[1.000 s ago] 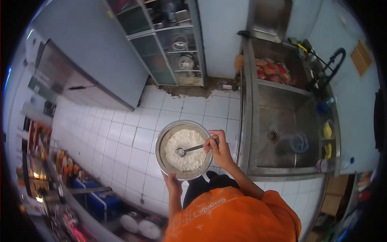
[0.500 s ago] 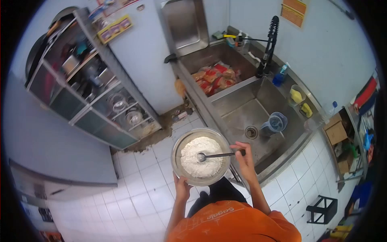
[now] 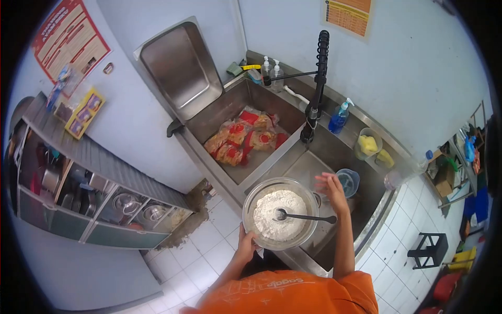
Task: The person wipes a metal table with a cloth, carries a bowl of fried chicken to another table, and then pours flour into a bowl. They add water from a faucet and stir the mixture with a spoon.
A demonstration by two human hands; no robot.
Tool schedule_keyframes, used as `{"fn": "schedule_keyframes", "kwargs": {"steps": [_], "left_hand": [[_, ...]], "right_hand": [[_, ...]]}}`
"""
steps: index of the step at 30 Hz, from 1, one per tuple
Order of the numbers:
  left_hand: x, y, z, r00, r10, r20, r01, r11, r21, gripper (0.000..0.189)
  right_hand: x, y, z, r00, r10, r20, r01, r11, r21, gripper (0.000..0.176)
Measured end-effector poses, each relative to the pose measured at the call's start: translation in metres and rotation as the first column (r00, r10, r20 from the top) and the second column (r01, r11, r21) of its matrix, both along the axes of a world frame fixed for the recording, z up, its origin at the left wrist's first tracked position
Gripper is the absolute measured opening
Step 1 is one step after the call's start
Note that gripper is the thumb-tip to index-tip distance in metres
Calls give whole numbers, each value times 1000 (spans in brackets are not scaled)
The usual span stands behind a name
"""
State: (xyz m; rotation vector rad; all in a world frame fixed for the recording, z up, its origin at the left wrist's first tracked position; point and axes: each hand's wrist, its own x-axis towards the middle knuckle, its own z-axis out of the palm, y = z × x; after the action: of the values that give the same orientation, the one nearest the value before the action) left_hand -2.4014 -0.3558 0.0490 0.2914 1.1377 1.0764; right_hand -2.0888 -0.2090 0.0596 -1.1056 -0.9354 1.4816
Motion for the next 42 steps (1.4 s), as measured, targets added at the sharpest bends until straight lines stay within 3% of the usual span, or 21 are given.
{"fn": "schedule_keyframes", "kwargs": {"steps": [4,6,9,12,15,20,22,23,24,26,27,28,30,32,35,36,39,40,42], "left_hand": [[-5,49,-40,988,-141,-60,141,990,-3,69],[-3,75,-30,965,-233,-118,229,972,-44,76],[1,115,-36,962,-261,-81,254,963,-85,78],[5,167,-57,930,-352,-103,336,931,-143,79],[12,207,-62,873,-473,-117,471,881,-51,75],[17,264,-45,801,-580,-150,581,813,-39,75],[13,276,-44,760,-628,-166,631,775,-44,75],[14,282,-52,766,-628,-142,629,776,-38,75],[14,287,-59,771,-626,-118,627,779,-34,75],[14,293,-71,757,-645,-103,644,764,-45,75],[16,295,-74,769,-632,-93,631,774,-44,75],[20,298,-68,756,-649,-87,648,760,-44,75],[27,304,-49,780,-623,-57,620,782,-61,74],[33,308,-63,775,-625,-94,623,780,-56,72],[48,314,-63,787,-596,-161,601,799,-21,71],[52,314,-60,800,-570,-185,580,814,1,70],[53,318,-62,791,-585,-182,606,789,100,72],[53,318,-60,786,-589,-191,612,784,104,72],[60,324,-59,814,-555,-170,575,811,108,77]], "right_hand": [[25,87,17,998,34,45,-38,996,80,38],[41,127,24,997,41,62,-47,994,99,36],[52,182,32,971,66,228,-74,997,24,33],[42,237,7,946,-91,311,95,995,3,36],[38,298,-52,944,-130,304,111,991,78,36],[22,302,-67,850,-186,493,87,973,216,39],[11,288,-74,800,-235,553,-26,906,423,38],[1,275,-52,919,-194,343,76,941,329,38],[8,263,-39,913,-221,342,108,941,319,38],[28,235,-18,959,-40,281,51,998,-30,37],[32,210,-4,905,-49,422,40,999,30,40],[41,190,0,809,-60,585,73,997,1,40],[30,135,30,672,-78,737,232,967,-109,45],[11,89,38,454,141,880,203,945,-257,49],[-37,53,30,276,56,959,294,946,-139,53],[-45,54,25,277,52,959,301,944,-138,53],[-60,56,8,57,-86,995,456,888,51,49],[-63,57,9,61,-95,994,463,885,56,49],[-60,70,12,-102,-233,967,407,877,255,35]]}}
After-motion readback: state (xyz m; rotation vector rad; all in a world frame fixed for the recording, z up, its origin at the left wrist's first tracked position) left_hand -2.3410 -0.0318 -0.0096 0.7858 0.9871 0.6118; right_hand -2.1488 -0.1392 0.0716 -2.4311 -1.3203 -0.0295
